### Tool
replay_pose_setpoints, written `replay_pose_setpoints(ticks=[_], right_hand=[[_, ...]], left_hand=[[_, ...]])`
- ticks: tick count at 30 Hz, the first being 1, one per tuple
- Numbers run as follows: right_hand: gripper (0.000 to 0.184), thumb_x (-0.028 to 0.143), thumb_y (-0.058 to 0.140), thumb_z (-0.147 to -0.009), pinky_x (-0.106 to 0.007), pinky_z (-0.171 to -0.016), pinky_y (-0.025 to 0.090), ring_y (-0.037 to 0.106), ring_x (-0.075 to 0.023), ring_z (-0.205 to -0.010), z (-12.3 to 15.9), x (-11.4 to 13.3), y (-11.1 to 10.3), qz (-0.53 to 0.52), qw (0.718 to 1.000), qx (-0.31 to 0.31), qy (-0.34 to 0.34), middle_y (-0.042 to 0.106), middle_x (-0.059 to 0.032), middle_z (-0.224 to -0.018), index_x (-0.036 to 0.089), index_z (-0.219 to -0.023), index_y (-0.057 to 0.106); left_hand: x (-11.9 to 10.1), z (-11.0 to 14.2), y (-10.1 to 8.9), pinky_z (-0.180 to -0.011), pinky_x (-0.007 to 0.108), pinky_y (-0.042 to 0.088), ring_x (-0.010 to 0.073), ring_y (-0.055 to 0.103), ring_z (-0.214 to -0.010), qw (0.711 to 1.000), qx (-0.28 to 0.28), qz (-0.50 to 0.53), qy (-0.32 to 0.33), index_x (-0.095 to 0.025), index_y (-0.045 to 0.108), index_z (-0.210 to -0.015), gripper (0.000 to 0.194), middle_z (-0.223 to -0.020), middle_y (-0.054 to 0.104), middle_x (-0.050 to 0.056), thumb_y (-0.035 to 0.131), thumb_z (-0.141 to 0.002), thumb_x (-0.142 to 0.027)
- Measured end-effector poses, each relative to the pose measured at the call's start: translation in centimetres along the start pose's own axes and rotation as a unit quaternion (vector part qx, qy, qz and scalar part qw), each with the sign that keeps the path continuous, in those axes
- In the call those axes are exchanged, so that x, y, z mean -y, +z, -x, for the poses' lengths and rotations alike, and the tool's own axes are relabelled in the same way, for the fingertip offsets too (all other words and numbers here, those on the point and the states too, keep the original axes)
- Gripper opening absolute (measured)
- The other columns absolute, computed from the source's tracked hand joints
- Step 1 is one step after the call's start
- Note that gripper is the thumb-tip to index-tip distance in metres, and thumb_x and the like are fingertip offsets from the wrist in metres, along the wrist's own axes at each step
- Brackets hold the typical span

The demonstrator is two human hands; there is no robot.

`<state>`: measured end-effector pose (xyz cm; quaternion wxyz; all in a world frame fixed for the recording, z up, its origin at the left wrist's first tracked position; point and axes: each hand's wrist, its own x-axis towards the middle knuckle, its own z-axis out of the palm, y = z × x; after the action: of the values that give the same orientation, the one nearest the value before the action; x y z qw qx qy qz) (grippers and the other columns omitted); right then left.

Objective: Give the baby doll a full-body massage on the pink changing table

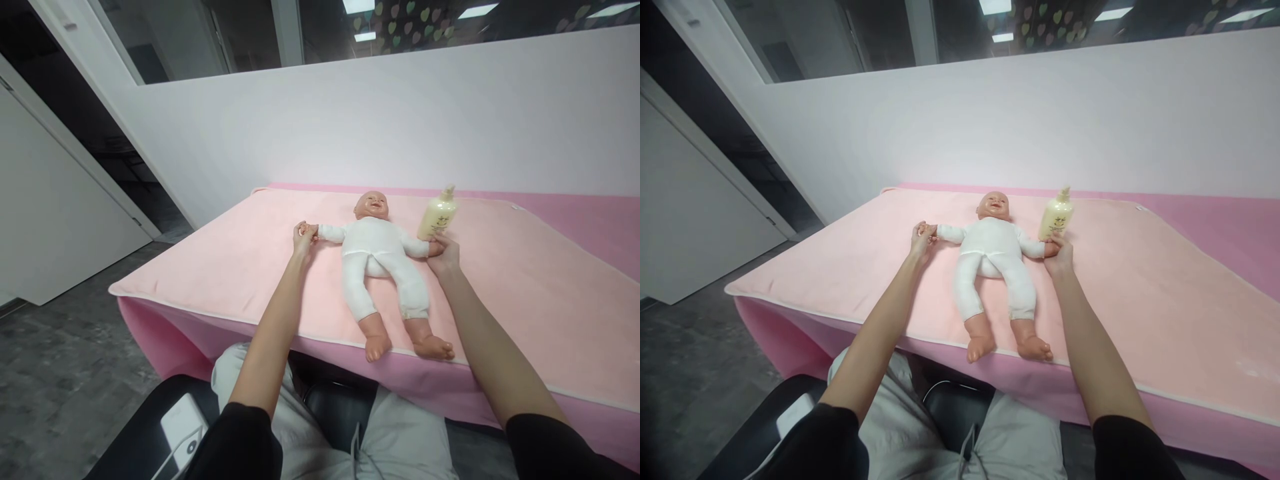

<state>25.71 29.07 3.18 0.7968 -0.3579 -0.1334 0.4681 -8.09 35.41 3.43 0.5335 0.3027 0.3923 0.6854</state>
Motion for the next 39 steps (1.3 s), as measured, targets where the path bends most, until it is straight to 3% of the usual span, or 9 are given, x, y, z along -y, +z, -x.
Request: replay_pose_setpoints(ticks=[3, 10, 15, 22, 30, 39], right_hand=[[0.02, 0.0, 0.045, -0.066, -0.021, -0.057, 0.052, 0.052, -0.0088, -0.056, 0.1, 0.1, 0.0, -0.018, 1.0, -0.001, 0.006, 0.05, 0.004, -0.061, 0.017, -0.075, 0.052], [0.013, 0.008, 0.044, -0.071, -0.023, -0.057, 0.054, 0.053, -0.0102, -0.059, 0.0, 0.0, -0.1, -0.054, 0.998, 0.007, -0.008, 0.051, 0.002, -0.062, 0.017, -0.075, 0.053], [0.012, 0.007, 0.05, -0.075, -0.022, -0.054, 0.053, 0.046, -0.008, -0.049, -0.5, -0.1, -0.1, -0.015, 1.0, -0.008, 0.012, 0.045, 0.0056, -0.057, 0.018, -0.072, 0.048], [0.016, 0.003, 0.046, -0.076, -0.022, -0.054, 0.053, 0.051, -0.0087, -0.052, -0.9, -0.4, 0.1, 0.032, 0.999, -0.016, 0.005, 0.048, 0.0053, -0.06, 0.018, -0.077, 0.05], [0.007, 0.014, 0.048, -0.083, -0.022, -0.05, 0.052, 0.048, -0.0094, -0.048, -1.3, -0.6, -0.1, 0.051, 0.998, -0.04, 0.001, 0.045, 0.0068, -0.055, 0.019, -0.08, 0.049], [0.012, 0.008, 0.054, -0.074, -0.02, -0.05, 0.052, 0.048, -0.0079, -0.049, -1.0, -0.6, -0.1, 0.046, 0.999, -0.023, -0.002, 0.043, 0.0073, -0.055, 0.019, -0.076, 0.05]], left_hand=[[0.0, 0.0, -0.1, -0.057, 0.02, 0.049, 0.0022, 0.048, -0.046, 1.0, 0.011, -0.002, -0.005, -0.025, 0.045, -0.115, 0.048, -0.077, 0.057, -0.005, 0.068, -0.076, -0.011], [0.2, -0.3, -0.2, -0.055, 0.021, 0.049, 0.0031, 0.047, -0.046, 1.0, 0.014, 0.012, -0.01, -0.025, 0.045, -0.115, 0.042, -0.082, 0.057, -0.003, 0.066, -0.079, -0.016], [0.4, -0.7, -0.3, -0.054, 0.022, 0.048, 0.0037, 0.046, -0.045, 1.0, 0.012, 0.019, -0.013, -0.026, 0.045, -0.115, 0.041, -0.08, 0.054, -0.004, 0.064, -0.08, -0.016], [0.5, -0.8, -0.3, -0.054, 0.023, 0.048, 0.0043, 0.044, -0.044, 1.0, 0.011, 0.015, -0.012, -0.026, 0.044, -0.115, 0.039, -0.078, 0.053, -0.004, 0.061, -0.081, -0.016], [0.5, -0.8, -0.3, -0.054, 0.021, 0.048, 0.0032, 0.044, -0.045, 1.0, 0.008, 0.014, -0.016, -0.026, 0.045, -0.114, 0.04, -0.079, 0.053, -0.004, 0.064, -0.08, -0.016], [0.2, -0.5, -0.1, -0.055, 0.021, 0.048, 0.0033, 0.044, -0.045, 1.0, 0.001, 0.018, -0.022, -0.026, 0.045, -0.115, 0.04, -0.08, 0.054, -0.003, 0.063, -0.08, -0.017]])
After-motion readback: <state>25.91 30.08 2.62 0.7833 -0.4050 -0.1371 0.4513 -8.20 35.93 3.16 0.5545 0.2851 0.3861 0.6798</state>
